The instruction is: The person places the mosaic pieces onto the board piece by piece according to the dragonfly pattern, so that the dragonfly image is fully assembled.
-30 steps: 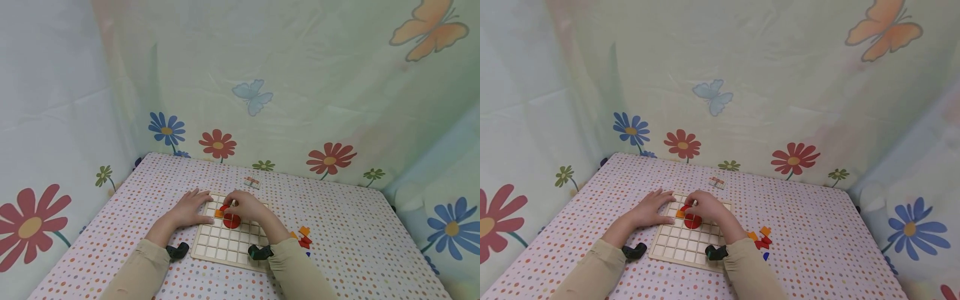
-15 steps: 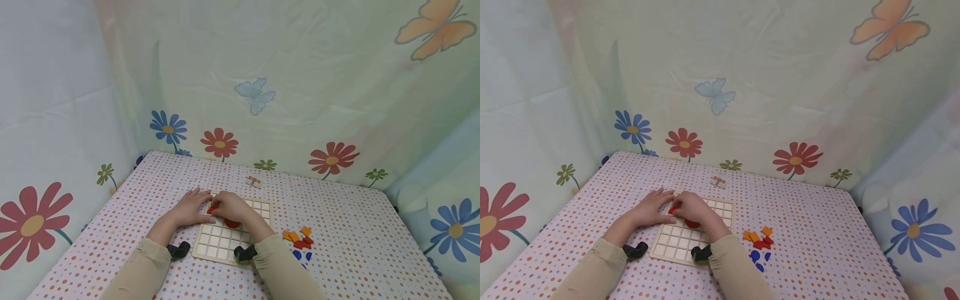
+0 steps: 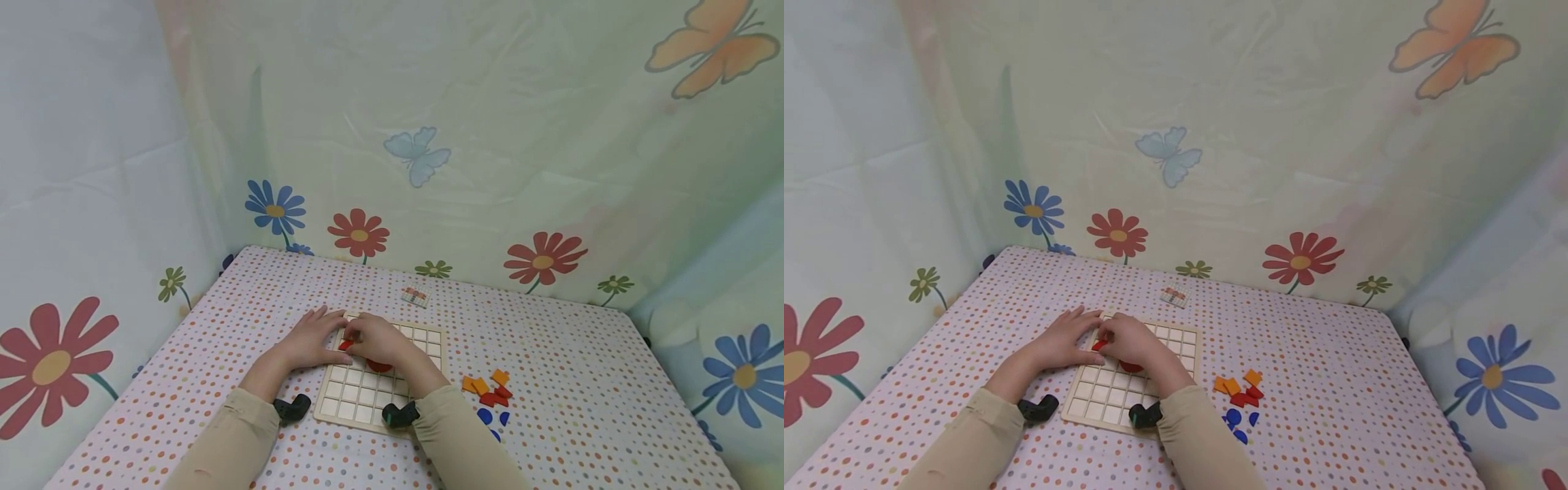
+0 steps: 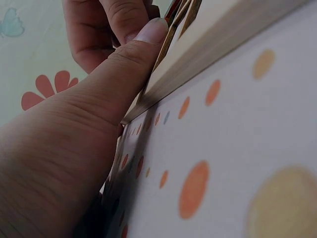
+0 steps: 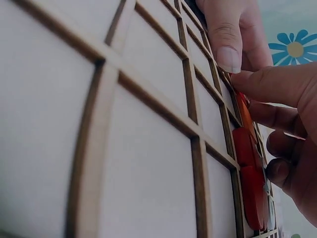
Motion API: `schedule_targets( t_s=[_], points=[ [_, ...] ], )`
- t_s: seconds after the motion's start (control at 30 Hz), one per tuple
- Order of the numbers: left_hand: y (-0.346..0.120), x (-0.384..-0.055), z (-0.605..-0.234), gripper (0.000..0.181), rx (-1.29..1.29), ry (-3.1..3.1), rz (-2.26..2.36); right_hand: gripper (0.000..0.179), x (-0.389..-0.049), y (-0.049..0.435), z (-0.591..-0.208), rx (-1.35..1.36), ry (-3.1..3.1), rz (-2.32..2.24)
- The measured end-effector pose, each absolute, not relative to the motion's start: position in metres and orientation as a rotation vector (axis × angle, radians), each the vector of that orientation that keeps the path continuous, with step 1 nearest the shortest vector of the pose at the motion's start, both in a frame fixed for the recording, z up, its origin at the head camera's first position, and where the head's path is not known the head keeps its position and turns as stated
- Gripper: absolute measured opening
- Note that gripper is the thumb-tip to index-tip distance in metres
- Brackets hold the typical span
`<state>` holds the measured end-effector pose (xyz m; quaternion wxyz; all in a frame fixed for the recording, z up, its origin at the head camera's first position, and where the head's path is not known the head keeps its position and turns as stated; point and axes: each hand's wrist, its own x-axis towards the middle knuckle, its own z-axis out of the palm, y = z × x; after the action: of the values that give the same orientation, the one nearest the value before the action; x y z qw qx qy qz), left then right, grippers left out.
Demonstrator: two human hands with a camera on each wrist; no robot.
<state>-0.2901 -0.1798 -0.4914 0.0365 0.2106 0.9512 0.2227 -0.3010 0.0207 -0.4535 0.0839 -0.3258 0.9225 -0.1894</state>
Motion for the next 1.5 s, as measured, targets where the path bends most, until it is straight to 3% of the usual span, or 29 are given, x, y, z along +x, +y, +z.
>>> schedule_targets(
  t_s=[0.53, 1.07, 1.5],
  points=[
    [-0.178, -0.290, -0.491, 0.085, 0.587, 2.913, 0.675, 0.016, -0.292, 0.054, -0.434, -0.908, 2.780, -0.622],
    [-0.175, -0.287, -0.490, 0.081, 0.597, 2.934, 0.696, 0.012, -0.255, 0.174, -0.411, -0.623, 2.941, -0.680],
    [-0.175, -0.288, -0.490, 0.080, 0.590, 2.931, 0.701, 0.016, -0.241, 0.281, -0.430, -0.436, 2.903, -0.706]
  ],
)
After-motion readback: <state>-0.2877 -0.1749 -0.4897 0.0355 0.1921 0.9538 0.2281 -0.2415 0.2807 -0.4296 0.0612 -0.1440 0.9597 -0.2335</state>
